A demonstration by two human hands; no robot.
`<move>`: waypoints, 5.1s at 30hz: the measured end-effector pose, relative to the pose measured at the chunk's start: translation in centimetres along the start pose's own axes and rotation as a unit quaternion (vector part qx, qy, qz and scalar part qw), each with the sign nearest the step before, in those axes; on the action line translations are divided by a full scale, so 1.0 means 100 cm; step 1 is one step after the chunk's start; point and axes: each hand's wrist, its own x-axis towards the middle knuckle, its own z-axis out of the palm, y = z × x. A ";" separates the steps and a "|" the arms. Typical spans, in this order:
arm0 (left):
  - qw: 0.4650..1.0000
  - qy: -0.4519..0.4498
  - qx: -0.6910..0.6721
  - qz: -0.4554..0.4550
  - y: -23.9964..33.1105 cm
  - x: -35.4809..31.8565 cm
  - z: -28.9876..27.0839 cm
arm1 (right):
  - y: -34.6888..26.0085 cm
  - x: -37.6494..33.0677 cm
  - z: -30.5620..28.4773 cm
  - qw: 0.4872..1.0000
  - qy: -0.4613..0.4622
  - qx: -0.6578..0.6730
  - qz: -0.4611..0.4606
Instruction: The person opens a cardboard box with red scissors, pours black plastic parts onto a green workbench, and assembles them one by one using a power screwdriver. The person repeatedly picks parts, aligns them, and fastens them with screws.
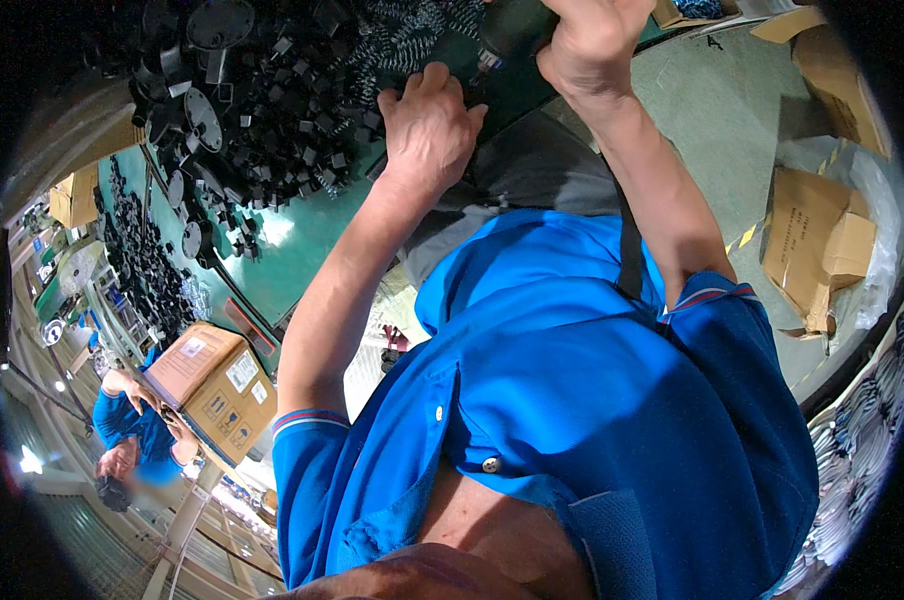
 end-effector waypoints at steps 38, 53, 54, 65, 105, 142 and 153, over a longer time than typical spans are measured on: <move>0.998 0.009 -0.046 -0.036 0.003 0.000 -0.005 | 0.023 0.009 0.000 1.000 0.019 -0.007 -0.021; 0.998 0.007 -0.055 -0.025 0.002 0.001 -0.002 | 0.031 -0.002 0.002 0.993 0.091 0.054 0.052; 0.998 0.007 -0.057 -0.028 0.002 0.001 -0.003 | 0.030 -0.002 0.001 0.991 0.103 0.057 0.058; 0.997 -0.021 -0.069 -0.036 0.005 0.004 -0.007 | 0.024 -0.001 -0.005 0.992 0.102 0.060 0.045; 1.000 -0.008 -0.020 0.003 0.000 0.006 0.002 | 0.003 0.003 0.004 0.996 -0.054 -0.057 0.044; 1.000 -0.001 -0.015 0.007 -0.001 0.005 0.002 | 0.004 0.003 0.009 0.993 -0.082 -0.061 0.066; 1.000 -0.014 -0.010 0.005 -0.001 0.006 0.000 | -0.001 0.004 0.013 0.981 -0.120 -0.142 0.046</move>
